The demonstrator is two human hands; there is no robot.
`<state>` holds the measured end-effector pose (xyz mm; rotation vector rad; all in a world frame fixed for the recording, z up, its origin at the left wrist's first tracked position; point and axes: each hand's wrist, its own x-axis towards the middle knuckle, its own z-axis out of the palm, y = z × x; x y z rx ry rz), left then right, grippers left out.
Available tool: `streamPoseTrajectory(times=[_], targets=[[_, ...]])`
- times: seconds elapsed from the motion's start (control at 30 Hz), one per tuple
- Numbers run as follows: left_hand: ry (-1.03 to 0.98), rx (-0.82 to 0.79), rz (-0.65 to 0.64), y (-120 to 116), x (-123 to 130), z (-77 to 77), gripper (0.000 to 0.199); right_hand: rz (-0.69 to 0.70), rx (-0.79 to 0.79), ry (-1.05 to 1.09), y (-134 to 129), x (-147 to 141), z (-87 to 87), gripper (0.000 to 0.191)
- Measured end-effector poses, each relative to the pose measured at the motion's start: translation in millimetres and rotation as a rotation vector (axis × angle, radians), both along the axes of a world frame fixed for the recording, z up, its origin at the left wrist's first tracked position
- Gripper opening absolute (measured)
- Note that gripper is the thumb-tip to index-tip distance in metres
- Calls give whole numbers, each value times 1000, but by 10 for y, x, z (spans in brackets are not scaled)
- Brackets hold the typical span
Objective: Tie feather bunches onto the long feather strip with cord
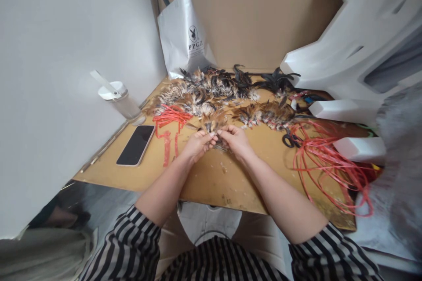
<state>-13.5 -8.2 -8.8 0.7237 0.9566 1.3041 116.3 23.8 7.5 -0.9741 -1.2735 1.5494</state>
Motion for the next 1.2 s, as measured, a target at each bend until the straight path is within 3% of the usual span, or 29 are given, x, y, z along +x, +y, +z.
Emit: streamPoseTrajectory(times=[0.13, 0.43, 0.7, 0.93, 1.03, 1.2], targets=[[-11, 1, 1, 0, -11, -2, 20, 22, -51, 20, -17, 5, 28, 30], [81, 40, -23, -33, 41, 51, 20, -12, 64, 90, 18, -21, -53, 24], [135, 40, -30, -47, 59, 68, 22, -41, 2, 110, -3, -14, -8, 26], [209, 50, -179, -87, 0, 91, 24, 251, -68, 26, 43, 188, 109, 28], [254, 65, -198, -94, -2, 102, 29, 342, 15, -69, 41, 263, 197, 28], [394, 130, -291, -109, 23, 122, 31, 344, 219, -229, 1, 254, 252, 22]])
